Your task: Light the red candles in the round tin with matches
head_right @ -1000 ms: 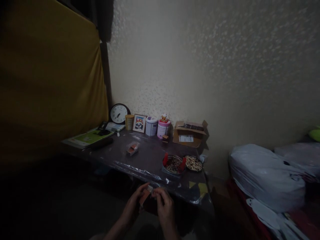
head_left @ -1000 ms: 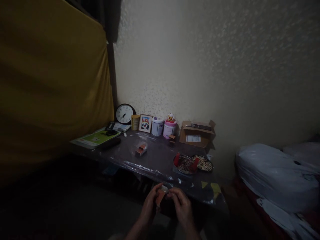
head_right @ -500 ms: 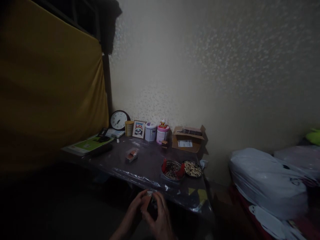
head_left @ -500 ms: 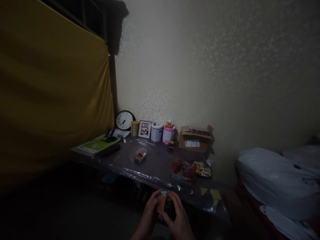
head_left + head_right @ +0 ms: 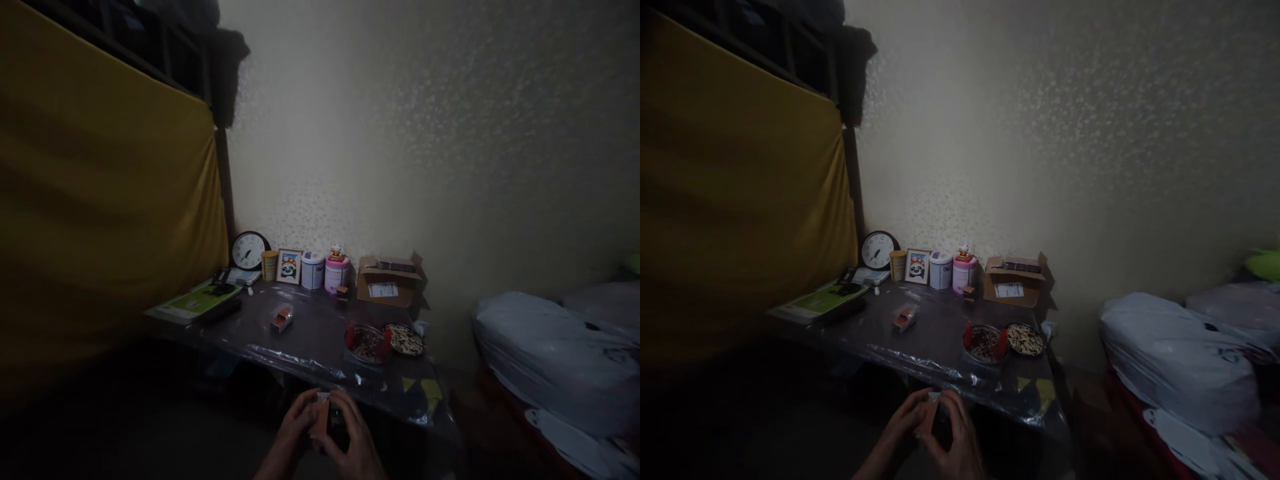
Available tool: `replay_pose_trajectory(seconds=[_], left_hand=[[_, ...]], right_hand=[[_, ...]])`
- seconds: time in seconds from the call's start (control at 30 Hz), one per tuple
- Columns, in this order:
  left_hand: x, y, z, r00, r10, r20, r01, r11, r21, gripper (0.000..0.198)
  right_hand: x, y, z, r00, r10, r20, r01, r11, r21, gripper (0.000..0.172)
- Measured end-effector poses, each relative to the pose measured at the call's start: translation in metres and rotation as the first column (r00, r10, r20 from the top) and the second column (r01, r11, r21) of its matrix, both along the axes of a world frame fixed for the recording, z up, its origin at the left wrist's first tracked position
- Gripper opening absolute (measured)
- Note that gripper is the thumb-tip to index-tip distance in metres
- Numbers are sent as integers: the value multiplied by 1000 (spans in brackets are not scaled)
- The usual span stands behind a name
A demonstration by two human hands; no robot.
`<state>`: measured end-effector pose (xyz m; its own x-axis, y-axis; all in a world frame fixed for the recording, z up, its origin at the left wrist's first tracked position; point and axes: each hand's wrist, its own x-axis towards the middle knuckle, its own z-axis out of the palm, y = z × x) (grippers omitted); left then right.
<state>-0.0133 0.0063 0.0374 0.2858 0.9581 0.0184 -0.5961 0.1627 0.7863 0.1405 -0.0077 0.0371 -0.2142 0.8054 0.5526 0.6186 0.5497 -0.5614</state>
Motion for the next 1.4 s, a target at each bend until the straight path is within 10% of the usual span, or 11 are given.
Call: replay_pose_trajectory(seconds=[1.4], left_hand=[[-12, 6, -20, 946, 99, -309, -40, 980, 193, 39]], right_hand=[[-4, -1, 12, 970, -62, -233, 36, 993, -113, 20]])
